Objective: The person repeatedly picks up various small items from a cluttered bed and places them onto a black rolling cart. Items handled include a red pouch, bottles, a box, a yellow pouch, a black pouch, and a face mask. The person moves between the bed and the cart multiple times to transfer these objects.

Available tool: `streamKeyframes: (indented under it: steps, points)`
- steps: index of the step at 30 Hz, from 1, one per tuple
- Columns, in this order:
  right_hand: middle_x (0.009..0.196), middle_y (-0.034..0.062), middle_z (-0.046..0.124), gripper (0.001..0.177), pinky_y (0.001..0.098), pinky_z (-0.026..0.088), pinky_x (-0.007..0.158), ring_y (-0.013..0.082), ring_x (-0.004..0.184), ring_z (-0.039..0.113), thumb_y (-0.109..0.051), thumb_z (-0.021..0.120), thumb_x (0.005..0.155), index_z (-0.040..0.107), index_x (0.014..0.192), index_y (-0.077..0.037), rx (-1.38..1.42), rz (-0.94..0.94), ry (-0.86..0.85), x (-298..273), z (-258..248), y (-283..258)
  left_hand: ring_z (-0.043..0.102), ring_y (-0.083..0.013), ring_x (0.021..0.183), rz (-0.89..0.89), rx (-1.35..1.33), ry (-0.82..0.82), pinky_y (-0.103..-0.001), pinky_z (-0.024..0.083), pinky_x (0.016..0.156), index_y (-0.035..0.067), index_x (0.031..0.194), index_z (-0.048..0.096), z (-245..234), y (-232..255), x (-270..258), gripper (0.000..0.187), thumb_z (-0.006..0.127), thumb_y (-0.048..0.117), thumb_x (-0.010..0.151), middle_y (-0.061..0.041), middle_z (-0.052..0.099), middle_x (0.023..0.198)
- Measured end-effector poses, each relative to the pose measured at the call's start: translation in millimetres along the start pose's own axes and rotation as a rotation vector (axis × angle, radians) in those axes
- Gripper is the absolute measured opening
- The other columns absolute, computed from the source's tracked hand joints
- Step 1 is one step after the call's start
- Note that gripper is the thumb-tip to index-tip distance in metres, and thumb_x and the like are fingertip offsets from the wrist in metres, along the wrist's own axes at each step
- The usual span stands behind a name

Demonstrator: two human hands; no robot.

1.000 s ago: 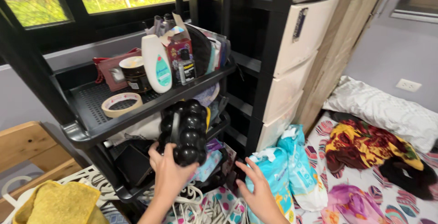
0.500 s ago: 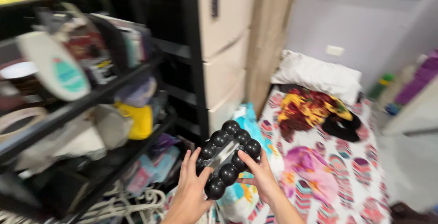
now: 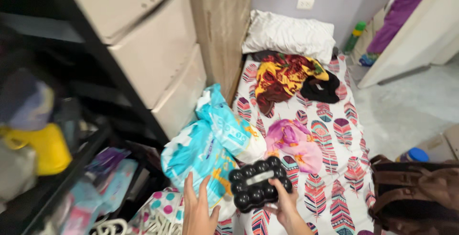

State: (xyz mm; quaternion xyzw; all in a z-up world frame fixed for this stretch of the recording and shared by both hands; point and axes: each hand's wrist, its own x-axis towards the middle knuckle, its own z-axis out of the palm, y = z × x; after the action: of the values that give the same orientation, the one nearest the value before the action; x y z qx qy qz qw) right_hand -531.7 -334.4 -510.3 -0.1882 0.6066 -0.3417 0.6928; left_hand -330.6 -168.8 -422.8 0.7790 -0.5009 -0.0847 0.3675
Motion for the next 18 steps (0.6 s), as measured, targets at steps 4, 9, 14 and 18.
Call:
streamKeyframes:
  steps: [4,9,14,18]
  points:
    - [0.126,0.0288,0.057,0.1,0.0708,0.056,0.077,0.0501,0.103,0.068,-0.025,0.087,0.064,0.031,0.146,-0.006,0.063,0.09,0.138,57.8,-22.6,43.2,0.02,-0.055,0.146,-0.05,0.04,-0.005,-0.057,0.025,0.113,0.015,0.145,0.048,66.0,-65.4,-9.4,0.102,0.091,0.008,0.053,-0.031,0.015,0.161]
    - [0.133,0.0302,0.053,0.107,0.075,0.059,0.079,0.0536,0.105,0.066,-0.022,0.087,0.062,0.026,0.149,-0.008,0.175,0.164,0.259,113.7,-33.9,87.0,0.043,-0.0543,0.132,0.049,0.084,0.245,-0.055,0.039,0.104,0.014,0.126,0.066,144.7,-156.5,-28.9,0.086,0.091,0.029,0.045,-0.035,0.039,0.146]
    - [0.136,0.03,0.049,0.102,0.0722,0.057,0.076,0.0513,0.107,0.064,-0.023,0.086,0.067,0.027,0.148,-0.003,0.248,0.149,0.358,157.2,-41.7,112.1,0.063,-0.0388,0.132,0.0,0.242,0.551,-0.043,0.052,0.106,0.025,0.115,0.079,197.6,-212.0,-35.0,0.035,0.061,0.022,0.085,-0.023,0.061,0.145]
    - [0.137,0.0278,0.051,0.098,0.0678,0.057,0.071,0.0459,0.108,0.064,-0.022,0.085,0.069,0.029,0.146,0.002,0.27,0.082,0.342,186.0,-48.4,127.3,0.056,-0.0472,0.13,0.014,0.219,0.424,-0.052,0.048,0.106,0.018,0.122,0.074,188.0,-210.6,-37.3,0.057,0.068,0.045,0.072,-0.029,0.054,0.145]
